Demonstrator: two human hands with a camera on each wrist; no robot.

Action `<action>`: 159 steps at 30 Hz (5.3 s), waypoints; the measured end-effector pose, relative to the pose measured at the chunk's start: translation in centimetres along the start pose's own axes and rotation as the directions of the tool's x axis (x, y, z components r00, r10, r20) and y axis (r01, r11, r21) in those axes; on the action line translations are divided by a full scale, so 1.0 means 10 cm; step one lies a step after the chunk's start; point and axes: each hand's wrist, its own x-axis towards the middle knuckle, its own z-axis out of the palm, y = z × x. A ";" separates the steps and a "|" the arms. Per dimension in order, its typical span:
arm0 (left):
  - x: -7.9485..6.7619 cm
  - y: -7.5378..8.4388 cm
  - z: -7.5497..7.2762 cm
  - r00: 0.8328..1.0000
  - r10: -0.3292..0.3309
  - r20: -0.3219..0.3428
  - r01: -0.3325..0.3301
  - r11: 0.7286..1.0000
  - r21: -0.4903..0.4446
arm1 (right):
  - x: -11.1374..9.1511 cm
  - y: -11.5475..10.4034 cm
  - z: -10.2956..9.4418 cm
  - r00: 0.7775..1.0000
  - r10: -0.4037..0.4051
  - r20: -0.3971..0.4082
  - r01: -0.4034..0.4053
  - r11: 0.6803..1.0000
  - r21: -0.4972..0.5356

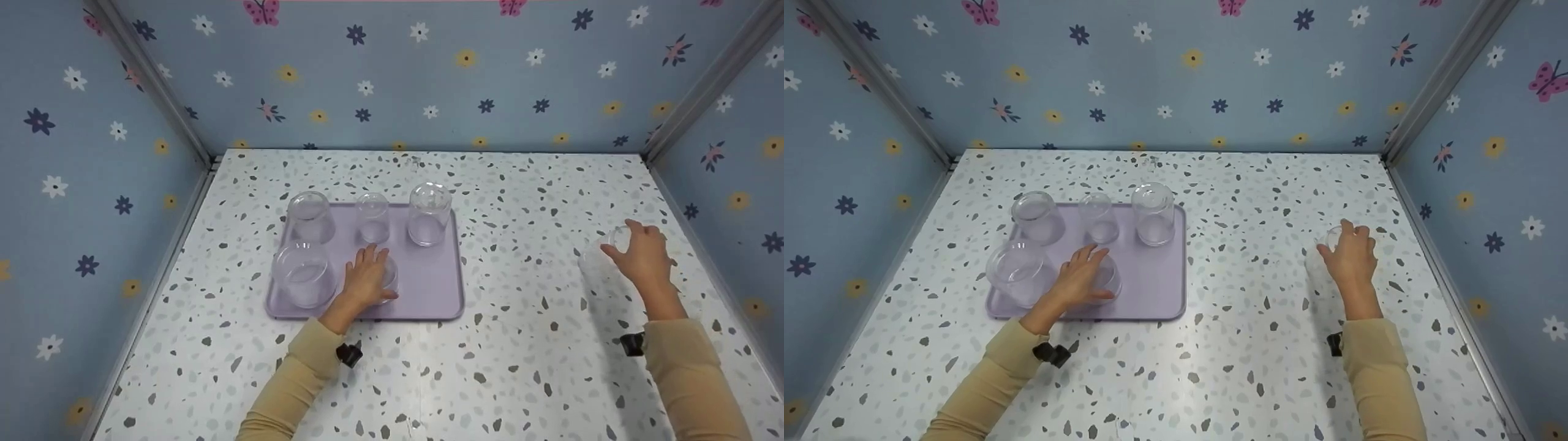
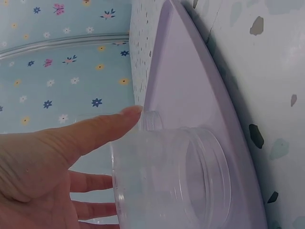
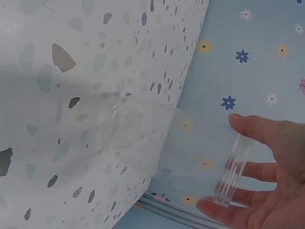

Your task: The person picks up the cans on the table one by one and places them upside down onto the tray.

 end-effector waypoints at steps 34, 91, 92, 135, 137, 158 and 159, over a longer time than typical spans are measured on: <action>0.02 0.09 0.05 0.890 0.032 -0.454 -0.178 0.943 -0.281 | -0.37 -0.66 0.43 0.907 -0.251 -0.338 0.340 0.910 0.238; -0.05 0.36 0.20 0.853 0.207 -0.480 -0.475 0.690 -0.546 | -0.96 -1.61 0.66 0.937 -0.321 -0.139 0.301 0.540 0.786; -0.05 0.37 0.21 0.852 0.206 -0.482 -0.478 0.684 -0.551 | -0.96 -1.62 0.68 0.937 -0.325 -0.131 0.293 0.523 0.801; -0.06 0.41 0.03 0.782 0.079 -0.618 -0.480 0.709 -0.517 | -0.78 -1.36 1.05 0.946 -0.320 -0.053 0.192 0.422 0.886; -0.05 0.40 0.02 0.782 0.084 -0.618 -0.474 0.724 -0.501 | -0.77 -1.35 1.05 0.951 -0.306 -0.041 0.188 0.468 0.863; 0.04 0.40 -0.04 0.819 0.176 -0.546 -0.378 0.881 -0.284 | -0.72 -1.16 1.07 0.898 -0.435 -0.065 0.418 0.798 0.434; 0.05 0.41 -0.04 0.824 0.178 -0.538 -0.374 0.884 -0.280 | -0.71 -1.16 1.06 0.897 -0.439 -0.059 0.421 0.805 0.418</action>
